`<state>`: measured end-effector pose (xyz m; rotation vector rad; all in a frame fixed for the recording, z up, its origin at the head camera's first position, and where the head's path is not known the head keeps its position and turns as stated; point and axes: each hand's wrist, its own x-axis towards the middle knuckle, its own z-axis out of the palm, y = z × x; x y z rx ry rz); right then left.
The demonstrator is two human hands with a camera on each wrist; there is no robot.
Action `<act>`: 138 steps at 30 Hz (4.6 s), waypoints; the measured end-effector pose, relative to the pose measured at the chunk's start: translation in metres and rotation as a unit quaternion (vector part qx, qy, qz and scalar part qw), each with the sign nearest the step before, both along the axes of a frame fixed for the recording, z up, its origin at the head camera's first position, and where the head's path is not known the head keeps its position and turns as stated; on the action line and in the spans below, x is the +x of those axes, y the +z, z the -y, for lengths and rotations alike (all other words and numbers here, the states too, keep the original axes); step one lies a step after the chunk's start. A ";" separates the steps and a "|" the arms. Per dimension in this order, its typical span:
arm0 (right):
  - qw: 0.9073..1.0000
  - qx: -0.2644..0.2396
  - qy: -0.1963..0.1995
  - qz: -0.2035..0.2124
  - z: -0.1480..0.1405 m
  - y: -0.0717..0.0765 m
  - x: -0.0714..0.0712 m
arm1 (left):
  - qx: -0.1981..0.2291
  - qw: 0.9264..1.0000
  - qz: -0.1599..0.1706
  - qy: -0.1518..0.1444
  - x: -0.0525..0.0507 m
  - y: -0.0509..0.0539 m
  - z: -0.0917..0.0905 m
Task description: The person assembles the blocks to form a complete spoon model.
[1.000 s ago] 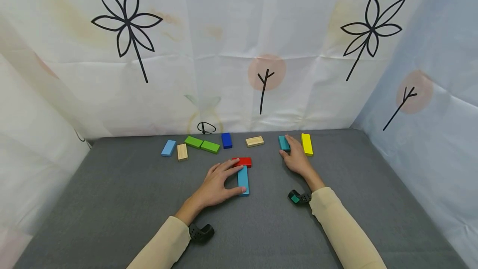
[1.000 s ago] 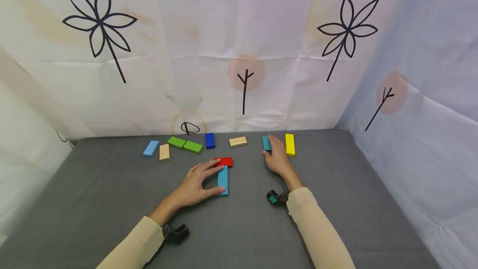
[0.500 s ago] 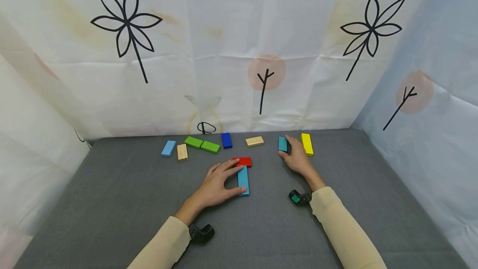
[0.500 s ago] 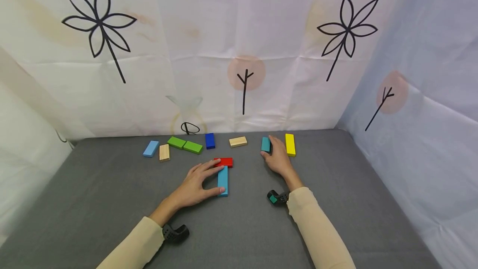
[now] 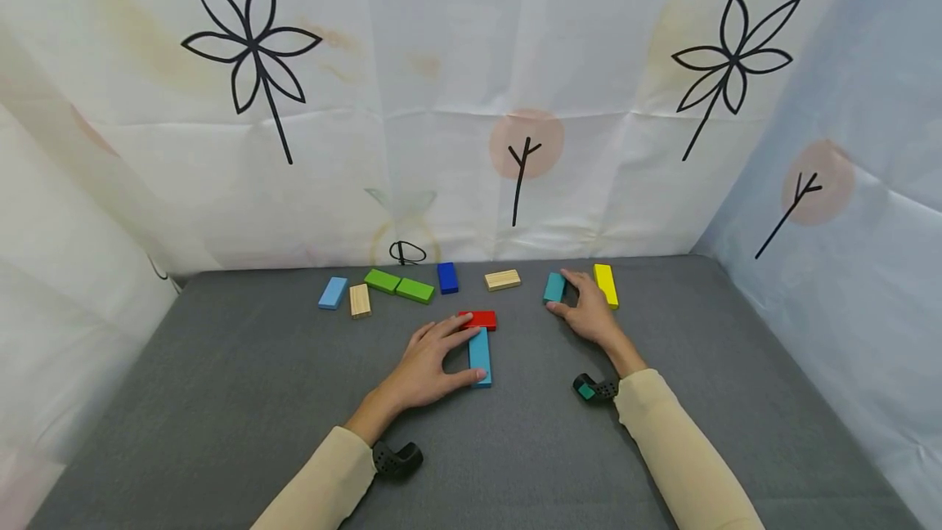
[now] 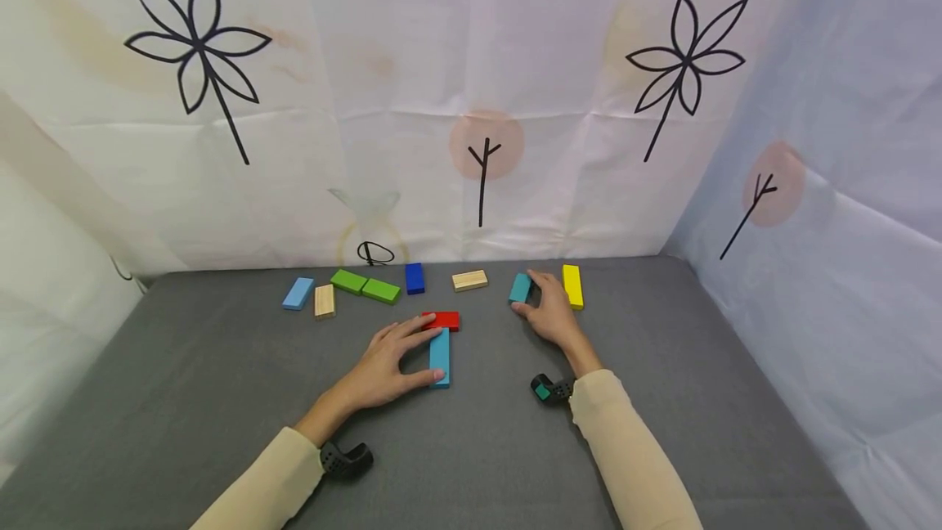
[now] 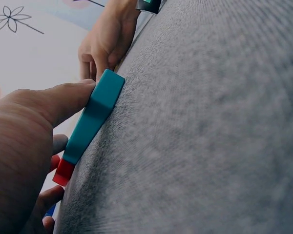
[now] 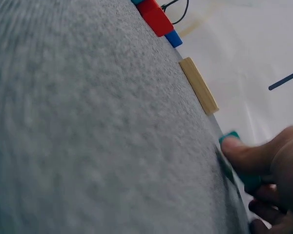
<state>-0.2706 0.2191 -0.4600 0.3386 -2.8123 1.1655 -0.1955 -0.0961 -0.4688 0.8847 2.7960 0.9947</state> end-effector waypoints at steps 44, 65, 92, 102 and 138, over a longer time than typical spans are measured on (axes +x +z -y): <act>0.951 -0.112 0.287 0.020 0.050 0.008 0.073 | -0.002 1.000 -0.010 0.012 -0.002 -0.001 0.000; 0.929 -0.099 0.357 0.024 0.059 -0.003 0.082 | -0.001 1.000 -0.016 0.004 -0.002 -0.002 0.002; 0.934 -0.031 0.352 -0.047 0.070 -0.009 0.087 | -0.001 1.000 -0.026 0.002 -0.004 -0.005 0.001; 0.936 -0.026 0.348 -0.049 0.071 -0.008 0.088 | -0.005 1.000 -0.027 -0.002 -0.003 -0.004 0.001; 0.935 -0.058 0.346 -0.045 0.069 -0.008 0.087 | -0.031 0.999 -0.025 -0.004 -0.007 -0.004 0.003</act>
